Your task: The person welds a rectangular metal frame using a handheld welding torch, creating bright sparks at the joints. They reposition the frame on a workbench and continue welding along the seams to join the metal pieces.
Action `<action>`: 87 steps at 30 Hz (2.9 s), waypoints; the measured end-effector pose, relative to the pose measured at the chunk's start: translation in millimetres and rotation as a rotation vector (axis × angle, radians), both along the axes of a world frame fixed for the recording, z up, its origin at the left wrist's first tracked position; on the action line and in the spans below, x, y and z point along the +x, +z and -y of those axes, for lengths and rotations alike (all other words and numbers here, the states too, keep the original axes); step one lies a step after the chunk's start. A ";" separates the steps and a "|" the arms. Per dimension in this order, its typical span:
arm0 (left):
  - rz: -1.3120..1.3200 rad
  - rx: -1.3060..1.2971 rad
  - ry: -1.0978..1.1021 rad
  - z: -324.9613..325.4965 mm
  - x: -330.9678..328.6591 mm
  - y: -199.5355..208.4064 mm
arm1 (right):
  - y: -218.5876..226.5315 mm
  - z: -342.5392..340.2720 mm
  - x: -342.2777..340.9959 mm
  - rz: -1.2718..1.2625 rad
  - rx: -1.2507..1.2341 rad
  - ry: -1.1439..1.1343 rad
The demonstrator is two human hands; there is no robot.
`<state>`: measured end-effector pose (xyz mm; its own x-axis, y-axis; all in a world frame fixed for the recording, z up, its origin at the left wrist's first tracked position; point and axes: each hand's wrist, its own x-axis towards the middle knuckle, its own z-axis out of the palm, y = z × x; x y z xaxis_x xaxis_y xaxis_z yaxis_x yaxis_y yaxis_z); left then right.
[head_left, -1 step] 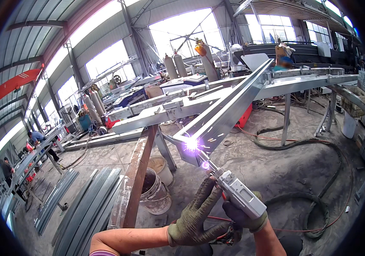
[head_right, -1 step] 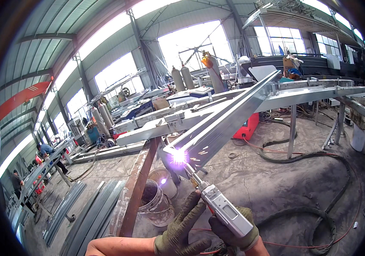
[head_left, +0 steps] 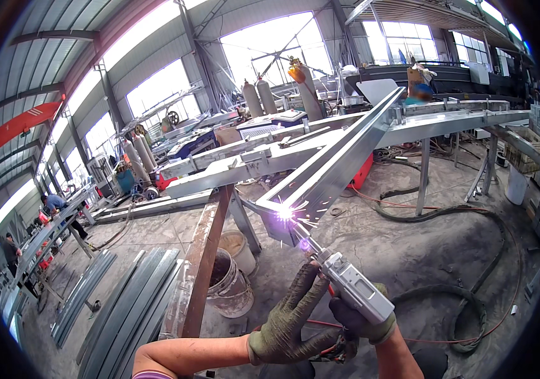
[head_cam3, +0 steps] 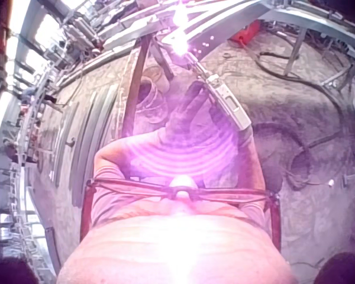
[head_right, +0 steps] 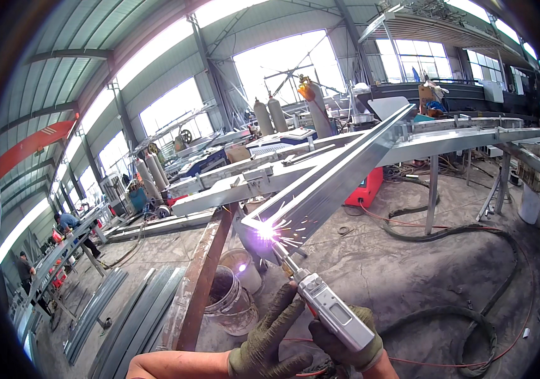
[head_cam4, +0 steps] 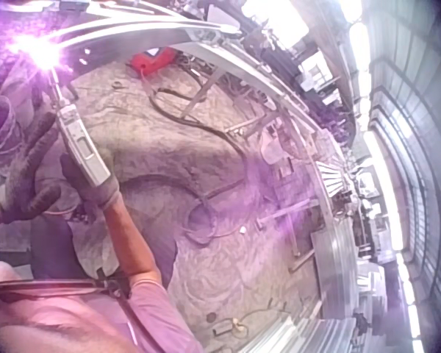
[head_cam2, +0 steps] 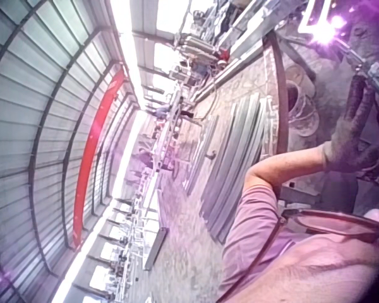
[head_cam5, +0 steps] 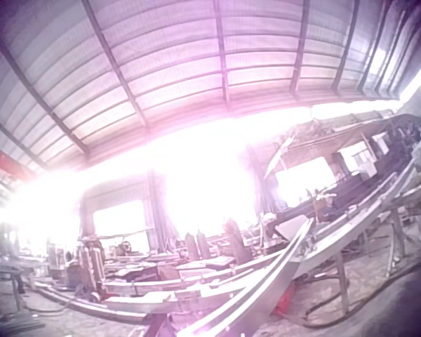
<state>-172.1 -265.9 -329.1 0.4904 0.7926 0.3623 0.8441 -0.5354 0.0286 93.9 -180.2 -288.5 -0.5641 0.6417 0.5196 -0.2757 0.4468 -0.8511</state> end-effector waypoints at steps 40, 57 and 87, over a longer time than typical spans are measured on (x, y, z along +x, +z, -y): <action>0.531 0.082 -0.043 33.8 75.3 85.7 | -8.8 -5.1 -3.0 -0.031 0.306 -0.168; 0.539 0.042 -0.052 35.4 75.6 84.0 | -12.2 -7.0 -0.5 -0.006 0.377 -0.173; 0.584 0.034 -0.155 35.6 82.9 73.2 | -7.8 7.6 22.2 -0.033 0.139 -0.113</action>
<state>-89.2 -301.5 -255.9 0.3115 0.7107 0.6308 0.6057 -0.6600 0.4445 116.1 -187.8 -296.3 -0.4734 0.6210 0.6246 -0.2439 0.5890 -0.7705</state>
